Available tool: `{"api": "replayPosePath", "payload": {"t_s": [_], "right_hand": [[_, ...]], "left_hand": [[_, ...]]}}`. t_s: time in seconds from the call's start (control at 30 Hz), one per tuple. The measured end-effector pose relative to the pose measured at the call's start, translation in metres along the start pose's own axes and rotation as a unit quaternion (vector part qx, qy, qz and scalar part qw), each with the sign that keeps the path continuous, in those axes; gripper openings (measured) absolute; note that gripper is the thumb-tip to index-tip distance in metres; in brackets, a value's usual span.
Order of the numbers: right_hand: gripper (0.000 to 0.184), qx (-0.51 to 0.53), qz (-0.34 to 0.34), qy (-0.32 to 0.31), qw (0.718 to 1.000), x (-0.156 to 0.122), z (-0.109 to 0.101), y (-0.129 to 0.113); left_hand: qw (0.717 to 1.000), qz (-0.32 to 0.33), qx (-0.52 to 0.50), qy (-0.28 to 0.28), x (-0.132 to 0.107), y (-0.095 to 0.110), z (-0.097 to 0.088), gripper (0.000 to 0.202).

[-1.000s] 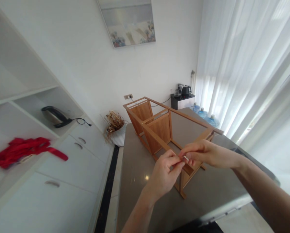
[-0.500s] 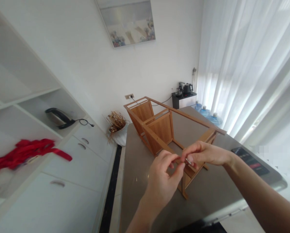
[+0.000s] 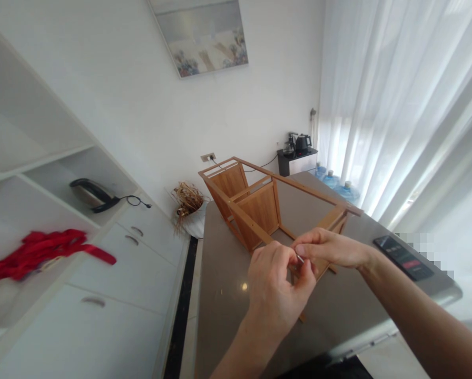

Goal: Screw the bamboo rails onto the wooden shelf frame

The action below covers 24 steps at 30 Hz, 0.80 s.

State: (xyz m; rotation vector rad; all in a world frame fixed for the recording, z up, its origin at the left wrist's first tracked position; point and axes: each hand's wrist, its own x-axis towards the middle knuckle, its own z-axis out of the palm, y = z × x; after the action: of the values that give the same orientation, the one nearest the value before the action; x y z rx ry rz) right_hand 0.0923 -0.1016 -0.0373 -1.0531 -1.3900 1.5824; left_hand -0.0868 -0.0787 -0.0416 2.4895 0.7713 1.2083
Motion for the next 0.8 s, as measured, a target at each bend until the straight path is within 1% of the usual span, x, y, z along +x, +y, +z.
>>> {"api": "replayPosePath", "payload": {"t_s": [0.37,0.5,0.67,0.8], "right_hand": [[0.035,-0.017,0.009,-0.001,1.000,0.000,0.002,-0.002],[0.036,-0.034,0.003,-0.001,0.999,0.001,0.002,-0.002],[0.036,-0.029,0.000,-0.008,1.000,0.001,0.003,0.000],[0.035,-0.036,-0.008,0.002,0.999,0.001,0.005,-0.001]], "left_hand": [[1.000,0.013,0.010,0.003,0.000,0.000,0.000,0.011],[0.999,0.031,0.003,-0.020,0.002,-0.003,-0.004,0.011],[0.998,0.041,0.001,-0.052,0.003,-0.006,-0.011,0.011],[0.996,0.052,0.000,-0.078,0.004,-0.007,-0.017,0.012]]}}
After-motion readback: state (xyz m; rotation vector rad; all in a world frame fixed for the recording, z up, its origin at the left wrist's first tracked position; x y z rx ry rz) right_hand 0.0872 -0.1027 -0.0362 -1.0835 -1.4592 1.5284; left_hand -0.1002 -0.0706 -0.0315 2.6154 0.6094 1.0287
